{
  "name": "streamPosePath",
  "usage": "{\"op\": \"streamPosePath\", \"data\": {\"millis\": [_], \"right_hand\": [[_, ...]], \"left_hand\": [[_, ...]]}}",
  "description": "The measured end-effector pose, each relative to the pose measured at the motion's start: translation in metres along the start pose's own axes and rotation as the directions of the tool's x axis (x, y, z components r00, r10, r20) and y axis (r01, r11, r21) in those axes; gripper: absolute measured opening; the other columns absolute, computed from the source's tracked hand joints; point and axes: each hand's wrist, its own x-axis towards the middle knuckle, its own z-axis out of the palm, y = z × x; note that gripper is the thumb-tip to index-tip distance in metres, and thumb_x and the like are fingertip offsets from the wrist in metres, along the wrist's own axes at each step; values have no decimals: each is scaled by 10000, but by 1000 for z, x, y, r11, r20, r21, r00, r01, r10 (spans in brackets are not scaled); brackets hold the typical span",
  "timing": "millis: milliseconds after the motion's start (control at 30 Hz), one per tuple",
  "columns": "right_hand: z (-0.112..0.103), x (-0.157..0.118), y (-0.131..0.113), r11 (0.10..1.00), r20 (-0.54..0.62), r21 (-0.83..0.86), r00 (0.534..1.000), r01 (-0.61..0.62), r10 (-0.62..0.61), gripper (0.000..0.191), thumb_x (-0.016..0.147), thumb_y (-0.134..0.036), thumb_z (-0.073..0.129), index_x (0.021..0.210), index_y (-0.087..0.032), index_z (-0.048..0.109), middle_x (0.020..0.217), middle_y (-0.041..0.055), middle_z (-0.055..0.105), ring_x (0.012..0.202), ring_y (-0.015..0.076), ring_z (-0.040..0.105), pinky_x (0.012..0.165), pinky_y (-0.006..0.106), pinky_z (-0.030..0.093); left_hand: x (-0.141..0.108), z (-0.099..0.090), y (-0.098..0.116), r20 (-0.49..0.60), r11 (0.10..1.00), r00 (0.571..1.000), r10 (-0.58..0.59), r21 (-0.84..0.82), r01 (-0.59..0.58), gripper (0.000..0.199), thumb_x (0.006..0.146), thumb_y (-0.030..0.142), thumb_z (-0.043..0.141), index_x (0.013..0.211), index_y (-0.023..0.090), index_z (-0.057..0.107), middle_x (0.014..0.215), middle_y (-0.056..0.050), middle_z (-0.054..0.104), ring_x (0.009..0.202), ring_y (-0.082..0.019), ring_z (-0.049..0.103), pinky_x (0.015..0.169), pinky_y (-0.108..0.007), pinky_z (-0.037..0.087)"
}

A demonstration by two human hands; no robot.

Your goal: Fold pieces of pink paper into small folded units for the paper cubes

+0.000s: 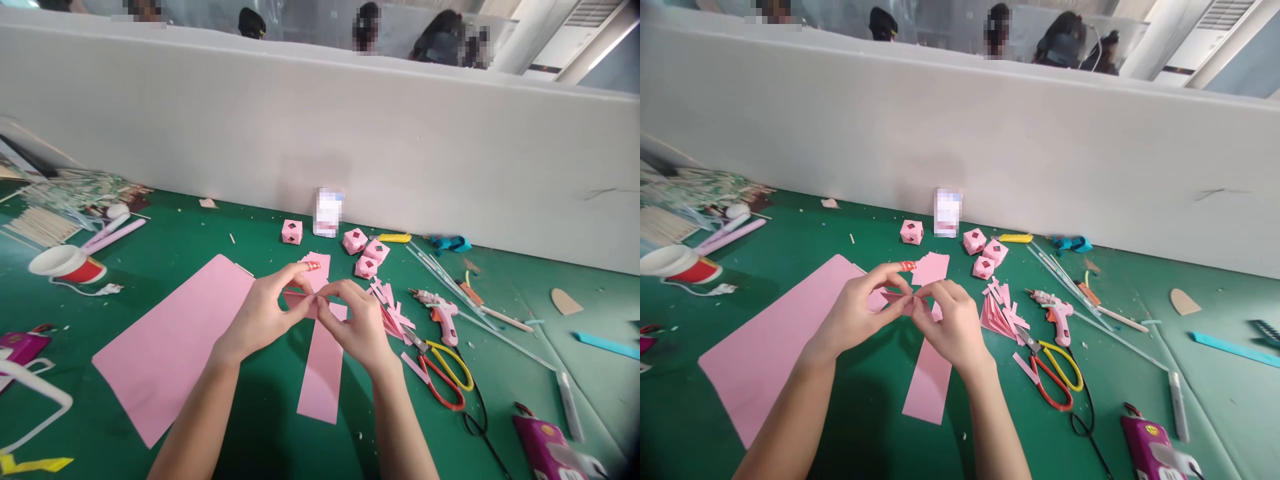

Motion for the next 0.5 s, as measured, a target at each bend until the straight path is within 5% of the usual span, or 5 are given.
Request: {"op": "streamPosePath", "data": {"millis": [267,500], "right_hand": [[-15,0,-3,995,54,-88,997,52,-47,99,998,-190,582,995,-235,670,945,27,758,893,204,686,783,334,502],[-44,-4,2,990,-163,-124,985,-73,52,92,980,-230,603,916,-242,669,897,18,751,829,201,694,746,315,512]], "left_hand": [[-2,1,0,-77,999,997,0,50,4,433,859,120,628,1261,275,591,778,67,656,864,-159,707,947,-344,561],[-1,-16,-10,-254,979,965,-61,171,107,393,866,138,621,1233,276,647,960,16,733,957,-196,711,977,-405,567]]}}
